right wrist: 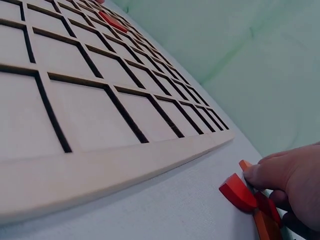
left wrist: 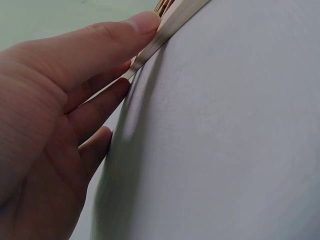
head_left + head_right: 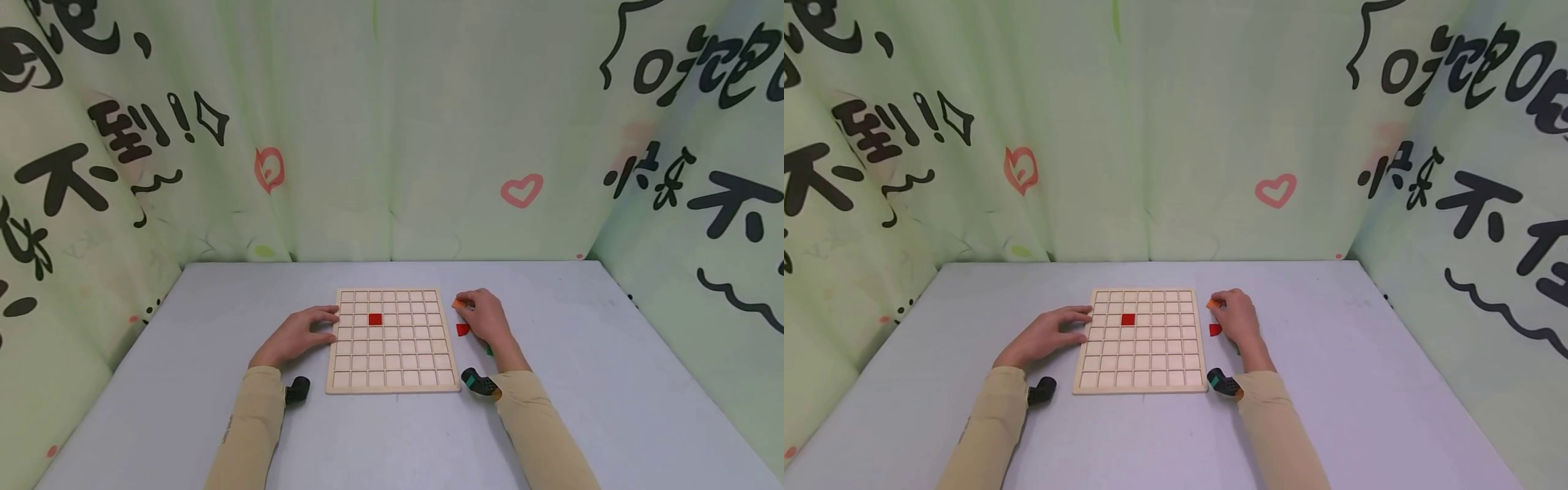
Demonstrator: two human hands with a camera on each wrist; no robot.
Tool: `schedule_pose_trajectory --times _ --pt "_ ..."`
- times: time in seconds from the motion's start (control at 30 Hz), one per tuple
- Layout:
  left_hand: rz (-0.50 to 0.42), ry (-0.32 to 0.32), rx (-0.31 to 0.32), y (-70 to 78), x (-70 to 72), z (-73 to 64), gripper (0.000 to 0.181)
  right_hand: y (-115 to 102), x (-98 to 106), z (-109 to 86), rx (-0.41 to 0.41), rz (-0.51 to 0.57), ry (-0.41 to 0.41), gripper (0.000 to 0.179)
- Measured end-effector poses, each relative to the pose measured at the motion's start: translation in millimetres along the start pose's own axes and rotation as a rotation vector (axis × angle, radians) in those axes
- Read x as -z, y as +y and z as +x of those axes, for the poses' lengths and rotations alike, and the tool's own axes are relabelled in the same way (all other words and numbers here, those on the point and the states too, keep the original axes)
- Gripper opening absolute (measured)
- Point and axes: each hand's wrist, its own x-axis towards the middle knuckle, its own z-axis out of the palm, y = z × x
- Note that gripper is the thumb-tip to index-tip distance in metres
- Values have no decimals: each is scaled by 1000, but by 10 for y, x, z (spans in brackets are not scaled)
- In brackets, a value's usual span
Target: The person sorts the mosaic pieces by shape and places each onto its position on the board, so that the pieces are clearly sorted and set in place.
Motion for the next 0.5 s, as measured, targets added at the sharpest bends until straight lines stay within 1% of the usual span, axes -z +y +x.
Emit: schedule_pose_trajectory --times 0.17,0.33,0.5 --pt "-3 1 4 -5 -3 5 41 -1 -1 -4 6 8 6 32" --pt "-6 -2 5 -9 -9 5 41 -1 -7 -14 7 20 29 35" --pt "-3 -1 4 -6 1 7 41 -6 -14 -18 21 9 36 31"
